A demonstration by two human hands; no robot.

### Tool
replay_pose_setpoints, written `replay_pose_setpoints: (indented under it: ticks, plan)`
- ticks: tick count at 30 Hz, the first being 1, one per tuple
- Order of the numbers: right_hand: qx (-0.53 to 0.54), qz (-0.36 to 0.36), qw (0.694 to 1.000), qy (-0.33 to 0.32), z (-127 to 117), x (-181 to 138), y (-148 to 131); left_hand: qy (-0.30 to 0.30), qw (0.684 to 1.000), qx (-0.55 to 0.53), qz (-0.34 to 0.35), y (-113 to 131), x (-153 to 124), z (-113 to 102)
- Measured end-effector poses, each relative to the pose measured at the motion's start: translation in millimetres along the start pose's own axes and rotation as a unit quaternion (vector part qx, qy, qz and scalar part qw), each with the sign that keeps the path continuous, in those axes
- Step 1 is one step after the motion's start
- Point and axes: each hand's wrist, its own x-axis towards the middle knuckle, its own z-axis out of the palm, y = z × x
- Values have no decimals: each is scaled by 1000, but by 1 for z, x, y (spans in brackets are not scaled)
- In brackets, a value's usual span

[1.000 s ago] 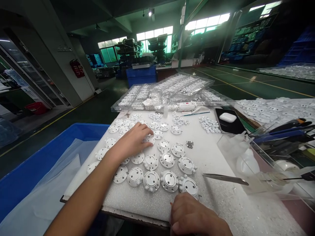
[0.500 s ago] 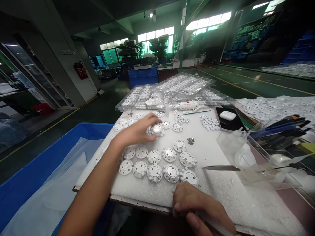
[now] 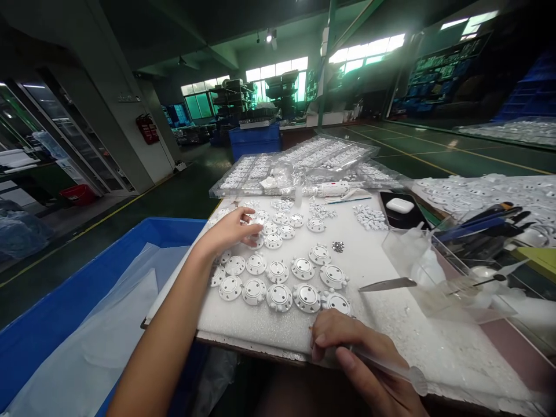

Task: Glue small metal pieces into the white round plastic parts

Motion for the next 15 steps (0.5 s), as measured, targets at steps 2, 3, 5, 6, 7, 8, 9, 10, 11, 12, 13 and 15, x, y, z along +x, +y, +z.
replay_pose_setpoints:
  ticks: [2,3,5,6,7,8,9,10,11,12,13,15]
  plan:
    - [3,4,1000,-3,-1,-1,1,2,1000,-13,3,0,-2,-2]
    - [5,6,1000,-4,-1,-2,2,7,1000,-26,15,1,-6,-5]
    - [7,7,1000,-3,-1,-2,2,28,996,-61,56,5,-19,-11]
    - [9,7,1000,-2,-1,-2,2,43,991,-88,86,7,-29,-14]
    - [11,7,1000,0,0,-2,2,57,983,-127,123,7,-40,-15]
    - [12,8,1000,2,0,-1,1,63,970,-174,158,6,-53,-15]
    - [13,10,1000,5,0,-1,1,61,954,-228,187,3,-66,-13]
    - [15,10,1000,7,0,-1,0,51,936,-279,207,-2,-80,-8]
    - [18,10,1000,8,0,-1,-1,35,925,-316,210,-9,-93,-1]
    - [21,12,1000,7,0,-1,-2,19,919,-337,203,-17,-105,8]
    - [26,15,1000,6,-1,-2,-1,5,920,-343,188,-26,-117,19]
    - [45,30,999,5,-3,-5,1,-9,932,-333,146,-43,-137,46]
